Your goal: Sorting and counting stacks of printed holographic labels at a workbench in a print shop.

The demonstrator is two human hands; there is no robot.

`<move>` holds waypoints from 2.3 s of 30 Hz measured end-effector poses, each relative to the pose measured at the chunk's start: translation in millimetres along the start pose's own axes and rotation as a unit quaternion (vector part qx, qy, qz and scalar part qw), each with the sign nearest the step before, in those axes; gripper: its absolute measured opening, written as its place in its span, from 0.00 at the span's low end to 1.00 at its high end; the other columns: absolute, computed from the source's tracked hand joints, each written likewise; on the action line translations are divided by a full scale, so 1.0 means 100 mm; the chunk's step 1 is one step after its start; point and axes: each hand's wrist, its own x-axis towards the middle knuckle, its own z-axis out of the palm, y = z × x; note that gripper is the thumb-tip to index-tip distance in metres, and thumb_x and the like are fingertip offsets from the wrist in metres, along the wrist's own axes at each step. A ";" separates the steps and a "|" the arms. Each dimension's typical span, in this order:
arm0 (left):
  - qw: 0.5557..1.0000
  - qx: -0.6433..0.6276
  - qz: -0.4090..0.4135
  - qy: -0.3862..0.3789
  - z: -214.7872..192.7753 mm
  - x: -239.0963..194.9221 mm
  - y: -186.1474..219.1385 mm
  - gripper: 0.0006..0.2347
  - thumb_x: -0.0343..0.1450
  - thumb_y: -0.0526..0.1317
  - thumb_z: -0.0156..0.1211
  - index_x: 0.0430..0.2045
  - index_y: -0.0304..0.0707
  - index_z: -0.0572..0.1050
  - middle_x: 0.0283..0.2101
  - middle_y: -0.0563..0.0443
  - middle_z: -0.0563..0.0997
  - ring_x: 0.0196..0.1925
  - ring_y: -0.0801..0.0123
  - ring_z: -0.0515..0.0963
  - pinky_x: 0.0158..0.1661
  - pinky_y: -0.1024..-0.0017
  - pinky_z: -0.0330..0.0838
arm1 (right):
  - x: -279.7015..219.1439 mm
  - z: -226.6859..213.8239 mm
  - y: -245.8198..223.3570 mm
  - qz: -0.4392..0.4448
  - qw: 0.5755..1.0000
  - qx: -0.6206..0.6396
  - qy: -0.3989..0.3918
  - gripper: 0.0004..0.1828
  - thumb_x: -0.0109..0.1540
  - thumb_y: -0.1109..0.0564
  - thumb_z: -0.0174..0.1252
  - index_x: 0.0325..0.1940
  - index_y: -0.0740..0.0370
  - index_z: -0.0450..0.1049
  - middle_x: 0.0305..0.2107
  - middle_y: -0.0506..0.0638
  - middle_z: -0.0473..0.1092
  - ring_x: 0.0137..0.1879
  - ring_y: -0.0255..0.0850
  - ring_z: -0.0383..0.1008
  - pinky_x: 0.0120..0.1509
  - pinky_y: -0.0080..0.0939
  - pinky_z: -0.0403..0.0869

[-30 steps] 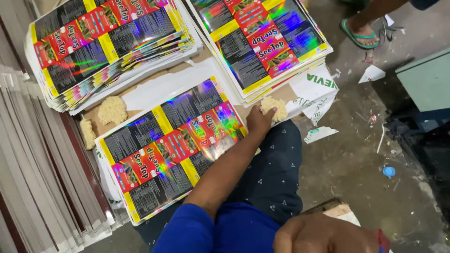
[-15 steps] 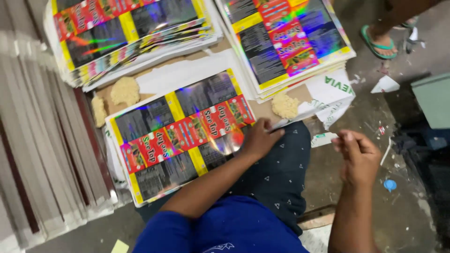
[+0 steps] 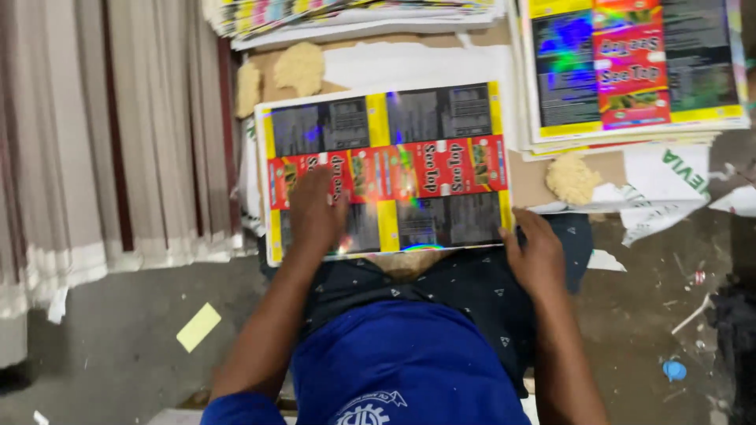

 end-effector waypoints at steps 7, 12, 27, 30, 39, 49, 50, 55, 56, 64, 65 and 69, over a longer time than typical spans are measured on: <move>0.958 0.124 -0.258 0.005 -0.12 -0.82 -1.15 0.23 0.66 0.44 0.71 0.48 0.24 0.72 0.49 0.28 0.77 0.54 0.36 0.75 0.53 0.49 0.68 | 0.32 0.21 -0.29 0.185 0.937 -0.221 -0.195 0.31 0.65 0.36 0.58 0.63 0.59 0.69 0.45 0.67 0.77 0.52 0.64 0.77 0.54 0.63 0.73; 0.934 0.017 -0.357 -0.017 -0.02 -1.09 -1.41 0.22 0.68 0.49 0.68 0.45 0.25 0.73 0.44 0.29 0.80 0.49 0.38 0.79 0.49 0.51 0.72 | 0.31 0.39 -0.05 0.220 0.919 -0.238 -0.224 0.37 0.66 0.31 0.54 0.68 0.59 0.63 0.45 0.71 0.76 0.53 0.68 0.76 0.55 0.64 0.73; 0.832 -0.278 -0.468 -0.109 -0.23 -0.83 -1.42 0.22 0.68 0.53 0.67 0.45 0.30 0.78 0.44 0.39 0.84 0.46 0.57 0.83 0.46 0.61 0.74 | 0.18 0.49 0.72 0.330 0.898 0.220 -0.188 0.21 0.68 0.47 0.61 0.58 0.65 0.75 0.42 0.53 0.77 0.47 0.44 0.75 0.47 0.44 0.74; 0.866 -0.256 -0.415 -0.110 -0.20 -0.79 -1.34 0.22 0.67 0.52 0.67 0.45 0.31 0.76 0.45 0.39 0.84 0.48 0.57 0.83 0.48 0.62 0.74 | 0.17 0.43 0.67 0.358 0.855 0.326 -0.187 0.19 0.66 0.52 0.59 0.59 0.60 0.72 0.44 0.47 0.76 0.47 0.40 0.75 0.43 0.46 0.77; 0.940 0.010 -0.316 -0.131 -0.25 0.01 -1.08 0.26 0.71 0.59 0.63 0.40 0.27 0.76 0.43 0.29 0.81 0.47 0.40 0.81 0.47 0.51 0.74 | 0.11 0.61 1.02 0.364 0.861 0.320 -0.155 0.19 0.66 0.58 0.60 0.61 0.60 0.72 0.42 0.49 0.75 0.40 0.41 0.76 0.35 0.45 0.77; 0.972 0.155 -0.171 0.049 1.22 2.06 -1.49 0.37 0.54 0.56 0.74 0.51 0.34 0.65 0.58 0.25 0.71 0.58 0.38 0.71 0.49 0.43 0.64 | 0.15 0.61 0.75 0.389 0.871 0.264 -0.145 0.17 0.65 0.56 0.61 0.58 0.58 0.74 0.38 0.48 0.75 0.37 0.39 0.74 0.33 0.42 0.75; 0.971 0.155 -0.172 0.051 1.24 2.13 -1.50 0.37 0.54 0.56 0.74 0.51 0.34 0.65 0.58 0.25 0.71 0.58 0.38 0.71 0.49 0.43 0.64 | 0.14 0.65 0.81 0.386 0.872 0.264 -0.145 0.17 0.65 0.56 0.61 0.58 0.58 0.74 0.38 0.48 0.75 0.37 0.39 0.74 0.33 0.42 0.75; 0.930 0.221 -0.288 -0.054 1.31 2.26 -1.54 0.42 0.58 0.58 0.73 0.59 0.30 0.58 0.58 0.24 0.68 0.57 0.40 0.71 0.54 0.44 0.60 | 0.14 0.69 1.03 0.386 0.875 0.248 -0.152 0.18 0.64 0.55 0.63 0.57 0.61 0.75 0.39 0.50 0.73 0.41 0.42 0.74 0.36 0.46 0.78; 0.929 0.222 -0.292 -0.055 1.29 2.23 -1.56 0.42 0.58 0.58 0.73 0.59 0.30 0.58 0.58 0.24 0.68 0.57 0.40 0.71 0.54 0.44 0.60 | 0.14 0.68 1.03 0.386 0.875 0.247 -0.156 0.18 0.64 0.55 0.63 0.57 0.61 0.75 0.39 0.50 0.73 0.41 0.42 0.74 0.36 0.46 0.78; 0.961 0.074 -0.261 0.050 1.12 2.18 -1.59 0.49 0.56 0.58 0.74 0.67 0.35 0.50 0.57 0.30 0.67 0.62 0.40 0.68 0.63 0.32 0.51 | 0.20 0.67 0.94 0.398 0.865 0.263 -0.154 0.20 0.64 0.54 0.62 0.58 0.62 0.73 0.44 0.52 0.75 0.46 0.44 0.75 0.40 0.51 0.78; 0.960 0.074 -0.265 0.048 1.16 2.12 -1.59 0.49 0.56 0.58 0.74 0.67 0.35 0.50 0.57 0.30 0.67 0.62 0.40 0.68 0.63 0.32 0.51 | 0.19 0.66 0.94 0.399 0.865 0.260 -0.156 0.20 0.64 0.54 0.62 0.58 0.62 0.73 0.44 0.52 0.75 0.46 0.44 0.75 0.40 0.51 0.78; 0.968 0.035 -0.170 0.182 1.00 2.05 -1.48 0.48 0.59 0.59 0.74 0.68 0.36 0.50 0.63 0.29 0.63 0.67 0.38 0.64 0.65 0.38 0.53 | 0.19 0.67 0.97 0.408 0.862 0.258 -0.155 0.20 0.64 0.54 0.62 0.58 0.62 0.73 0.45 0.52 0.75 0.47 0.44 0.75 0.41 0.51 0.78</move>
